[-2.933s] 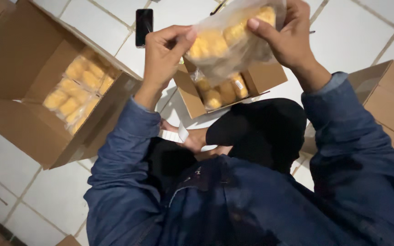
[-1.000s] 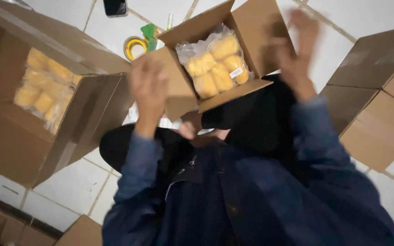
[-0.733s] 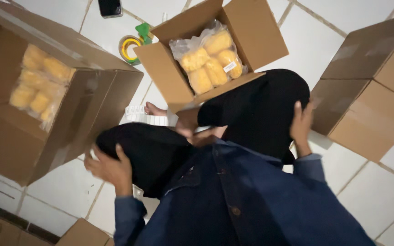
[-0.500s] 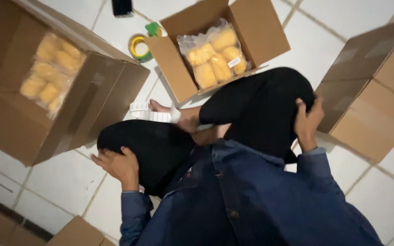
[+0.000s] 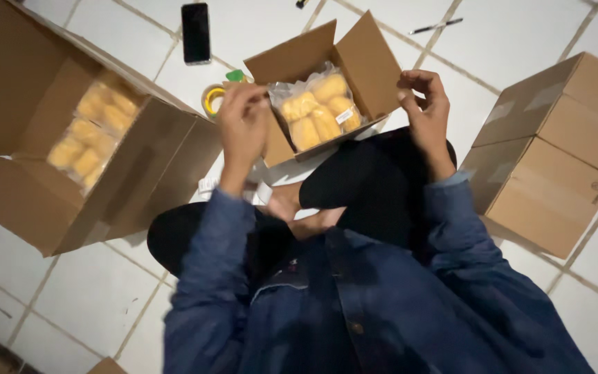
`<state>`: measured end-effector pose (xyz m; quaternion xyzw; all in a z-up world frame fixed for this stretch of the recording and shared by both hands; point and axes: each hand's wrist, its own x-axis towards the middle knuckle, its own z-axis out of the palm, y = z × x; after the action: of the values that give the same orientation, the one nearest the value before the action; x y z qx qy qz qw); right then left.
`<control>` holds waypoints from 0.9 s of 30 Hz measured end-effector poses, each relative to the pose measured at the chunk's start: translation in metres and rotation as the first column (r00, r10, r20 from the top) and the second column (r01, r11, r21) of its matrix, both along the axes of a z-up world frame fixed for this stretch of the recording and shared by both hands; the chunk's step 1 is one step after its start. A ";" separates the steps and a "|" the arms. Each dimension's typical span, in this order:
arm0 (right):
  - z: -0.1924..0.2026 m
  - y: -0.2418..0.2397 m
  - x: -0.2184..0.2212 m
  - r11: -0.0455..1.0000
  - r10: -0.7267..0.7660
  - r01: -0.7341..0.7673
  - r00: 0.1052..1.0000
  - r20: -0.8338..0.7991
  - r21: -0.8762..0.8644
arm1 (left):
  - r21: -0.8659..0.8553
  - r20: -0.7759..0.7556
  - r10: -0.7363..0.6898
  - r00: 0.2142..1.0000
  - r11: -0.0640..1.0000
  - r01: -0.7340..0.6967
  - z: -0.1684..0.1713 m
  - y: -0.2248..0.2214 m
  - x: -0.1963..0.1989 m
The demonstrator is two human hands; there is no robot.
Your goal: The person places several plastic-wrapped food packages from a large box into a smaller box, seals the smaller box with tape, and writes a label on it with a marker.
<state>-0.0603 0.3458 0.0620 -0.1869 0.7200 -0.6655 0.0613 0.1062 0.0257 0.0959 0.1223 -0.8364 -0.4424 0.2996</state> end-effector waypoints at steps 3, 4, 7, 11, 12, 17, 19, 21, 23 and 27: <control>0.005 -0.008 0.014 0.992 -0.054 0.063 0.995 -0.079 0.112 | -0.107 0.375 -0.242 0.895 0.948 0.301 -0.013 -0.020 -0.058; 0.008 -0.009 0.015 0.989 -0.053 0.064 0.995 -0.089 0.130 | -0.106 0.504 -0.262 0.823 0.927 0.360 -0.022 -0.026 -0.076; 0.014 -0.007 0.012 0.980 -0.018 0.051 0.986 -0.168 0.191 | -0.057 0.747 -0.308 0.590 0.854 0.518 -0.049 -0.041 -0.117; 0.014 0.002 0.015 0.981 0.054 -0.019 0.983 -0.178 0.192 | 0.065 0.784 -0.405 0.470 0.808 0.586 -0.070 -0.044 -0.121; 0.014 0.002 0.014 0.984 0.036 -0.012 0.990 -0.135 0.176 | 0.096 0.786 -0.416 0.456 0.812 0.575 -0.069 -0.043 -0.118; 0.013 -0.001 0.012 0.992 -0.009 0.013 0.999 -0.034 0.122 | -0.101 0.751 -0.305 0.586 0.824 0.558 -0.055 -0.028 -0.097; 0.012 0.000 0.012 0.993 0.014 -0.007 0.998 -0.060 0.121 | -0.041 0.764 -0.319 0.561 0.843 0.536 -0.050 -0.028 -0.094; 0.012 0.001 0.003 0.991 0.028 -0.018 0.997 -0.078 0.131 | 0.065 0.755 -0.388 0.528 0.846 0.529 -0.047 -0.030 -0.102; 0.010 0.001 0.005 0.987 0.027 -0.016 0.997 -0.067 0.160 | 0.058 0.786 -0.378 0.489 0.833 0.550 -0.047 -0.032 -0.103; 0.008 0.001 0.002 0.998 -0.018 0.017 1.000 0.013 0.059 | -0.003 0.767 -0.381 0.516 0.802 0.597 -0.053 -0.025 -0.100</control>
<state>-0.0581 0.3463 0.0696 -0.1740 0.7406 -0.6456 0.0659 0.0057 0.0005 0.0428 0.0047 -0.9340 -0.3044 -0.1871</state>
